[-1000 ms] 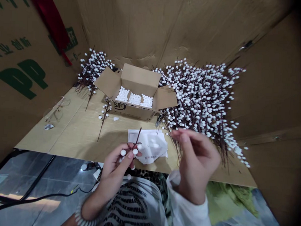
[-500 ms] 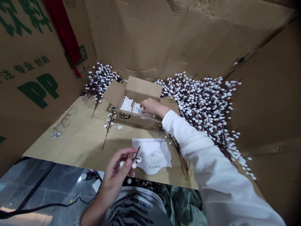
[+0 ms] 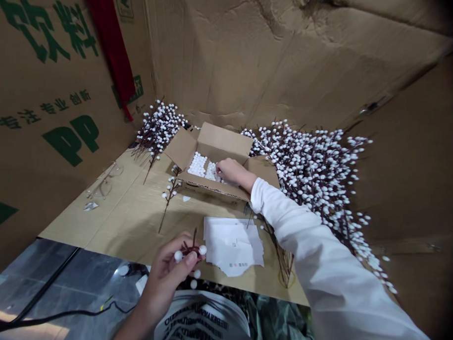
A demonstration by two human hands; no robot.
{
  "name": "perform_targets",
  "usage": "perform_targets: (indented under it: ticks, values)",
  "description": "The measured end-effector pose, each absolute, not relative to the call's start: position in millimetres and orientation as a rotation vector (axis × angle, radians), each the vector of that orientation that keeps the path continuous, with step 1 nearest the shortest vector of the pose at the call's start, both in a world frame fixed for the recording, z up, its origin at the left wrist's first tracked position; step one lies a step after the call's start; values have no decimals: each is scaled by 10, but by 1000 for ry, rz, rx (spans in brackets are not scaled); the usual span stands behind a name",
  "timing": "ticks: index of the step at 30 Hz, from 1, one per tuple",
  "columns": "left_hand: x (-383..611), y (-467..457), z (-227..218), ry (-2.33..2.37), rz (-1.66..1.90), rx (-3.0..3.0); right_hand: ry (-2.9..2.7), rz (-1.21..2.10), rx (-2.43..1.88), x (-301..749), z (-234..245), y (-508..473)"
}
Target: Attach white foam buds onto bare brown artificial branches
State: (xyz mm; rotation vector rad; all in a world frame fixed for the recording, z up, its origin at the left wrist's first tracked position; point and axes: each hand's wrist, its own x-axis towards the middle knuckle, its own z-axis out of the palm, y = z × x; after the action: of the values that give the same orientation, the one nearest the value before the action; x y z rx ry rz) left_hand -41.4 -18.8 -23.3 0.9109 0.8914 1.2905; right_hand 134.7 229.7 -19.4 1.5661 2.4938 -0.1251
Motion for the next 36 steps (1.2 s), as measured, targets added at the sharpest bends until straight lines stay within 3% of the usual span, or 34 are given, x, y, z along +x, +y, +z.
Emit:
perform_targets:
  ticks: [12,14,17,21,24,36]
  values:
    - [-322,-252,-203,939,1298,772,3014,-218,1975,1606,515,1821]
    - [-297,-271,-201,932,1314,758,3250,-492,2103,1665,609,1601]
    - [-260,-295,-185,942,1327,798,3419,-1164,2176,1695,668,1161]
    - [-220,-295,-122,1026,1427,1032,3246,-1972,2084,1621,582,519]
    - [-200,-272,-60,1048,1500,1303,3075,-2292,2044,1518,415,161]
    - [-152,-340,-27,1224,1614,1712,3019,-2311,2446,1181,30,-383]
